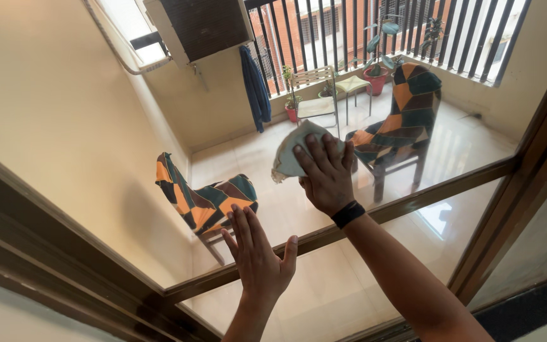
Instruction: The person applies a liquid from a spray bottle to a glass door and wipes the surface with a cloth.
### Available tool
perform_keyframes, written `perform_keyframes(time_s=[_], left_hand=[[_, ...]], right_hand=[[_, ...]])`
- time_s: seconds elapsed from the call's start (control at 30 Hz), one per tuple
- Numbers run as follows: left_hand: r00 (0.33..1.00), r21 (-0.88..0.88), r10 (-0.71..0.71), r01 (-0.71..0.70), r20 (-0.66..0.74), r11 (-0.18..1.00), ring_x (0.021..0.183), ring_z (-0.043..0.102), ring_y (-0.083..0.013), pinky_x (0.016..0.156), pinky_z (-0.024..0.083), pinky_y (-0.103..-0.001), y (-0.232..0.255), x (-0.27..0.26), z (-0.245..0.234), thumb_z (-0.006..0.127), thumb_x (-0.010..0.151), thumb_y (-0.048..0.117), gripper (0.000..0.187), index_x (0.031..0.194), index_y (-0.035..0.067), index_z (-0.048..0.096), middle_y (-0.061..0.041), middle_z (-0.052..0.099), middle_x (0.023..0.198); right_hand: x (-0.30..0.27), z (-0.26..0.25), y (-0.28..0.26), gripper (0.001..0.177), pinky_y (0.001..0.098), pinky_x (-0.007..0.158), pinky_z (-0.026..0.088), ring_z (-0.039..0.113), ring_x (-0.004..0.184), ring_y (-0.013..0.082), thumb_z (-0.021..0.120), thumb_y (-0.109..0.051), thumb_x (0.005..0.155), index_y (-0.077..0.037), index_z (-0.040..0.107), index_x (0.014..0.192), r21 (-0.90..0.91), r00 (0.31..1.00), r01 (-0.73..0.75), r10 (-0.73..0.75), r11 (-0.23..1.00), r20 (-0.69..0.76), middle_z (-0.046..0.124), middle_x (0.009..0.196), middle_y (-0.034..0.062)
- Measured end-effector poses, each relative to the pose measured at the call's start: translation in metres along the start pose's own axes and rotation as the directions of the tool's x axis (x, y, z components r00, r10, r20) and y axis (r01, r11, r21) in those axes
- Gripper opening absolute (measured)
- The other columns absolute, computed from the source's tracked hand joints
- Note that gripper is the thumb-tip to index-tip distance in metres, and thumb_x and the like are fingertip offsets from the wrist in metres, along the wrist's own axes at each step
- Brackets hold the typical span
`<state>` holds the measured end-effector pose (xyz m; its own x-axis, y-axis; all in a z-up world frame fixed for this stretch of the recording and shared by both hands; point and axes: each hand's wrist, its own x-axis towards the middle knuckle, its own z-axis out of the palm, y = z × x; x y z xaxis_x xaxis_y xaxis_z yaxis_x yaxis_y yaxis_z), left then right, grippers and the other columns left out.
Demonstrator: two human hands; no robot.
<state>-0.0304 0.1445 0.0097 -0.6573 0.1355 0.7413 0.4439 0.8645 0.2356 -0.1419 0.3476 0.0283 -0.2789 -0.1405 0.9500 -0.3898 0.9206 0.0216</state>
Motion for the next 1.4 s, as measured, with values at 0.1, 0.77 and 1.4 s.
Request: perform_keyframes(time_s=[0.1,0.77,1.4], left_hand=[[1.000,0.007,0.012,-0.012,0.006,1.000,0.157,0.002,-0.0434,0.122,-0.001,-0.061,0.009,-0.001,0.010,0.054,0.094,0.056,0.103,0.156,-0.014,0.011,-0.032,0.007,0.167],[0.994,0.032,-0.064,0.067,-0.089,0.997,0.157,0.002,-0.0466,0.122,-0.002,-0.065,0.016,-0.014,0.019,0.052,0.095,0.058,0.105,0.157,-0.014,0.007,-0.038,0.005,0.165],[1.000,0.018,-0.027,0.027,-0.008,0.999,0.157,0.001,-0.0439,0.121,-0.003,-0.064,-0.010,-0.016,0.021,0.051,0.095,0.060,0.105,0.158,-0.011,0.007,-0.033,0.005,0.166]], right_hand=[[-0.021,0.004,0.012,0.053,0.0608,0.127,-0.002,0.018,0.159,0.0340,0.061,-0.027,0.101,-0.019,0.054,0.153,0.035,1.000,-0.012,0.011,0.999,0.021,0.038,0.166,0.0120],[-0.032,0.021,-0.068,0.049,0.0591,0.128,0.002,0.019,0.159,0.0260,0.060,-0.044,0.105,-0.039,0.054,0.153,0.038,0.974,0.222,-0.223,0.974,0.036,0.039,0.166,-0.0044],[-0.110,0.031,-0.040,0.047,0.0470,0.130,0.008,0.035,0.149,0.0092,0.050,-0.045,0.106,-0.039,0.052,0.153,-0.008,0.843,0.521,-0.514,0.853,0.157,0.044,0.161,-0.0153]])
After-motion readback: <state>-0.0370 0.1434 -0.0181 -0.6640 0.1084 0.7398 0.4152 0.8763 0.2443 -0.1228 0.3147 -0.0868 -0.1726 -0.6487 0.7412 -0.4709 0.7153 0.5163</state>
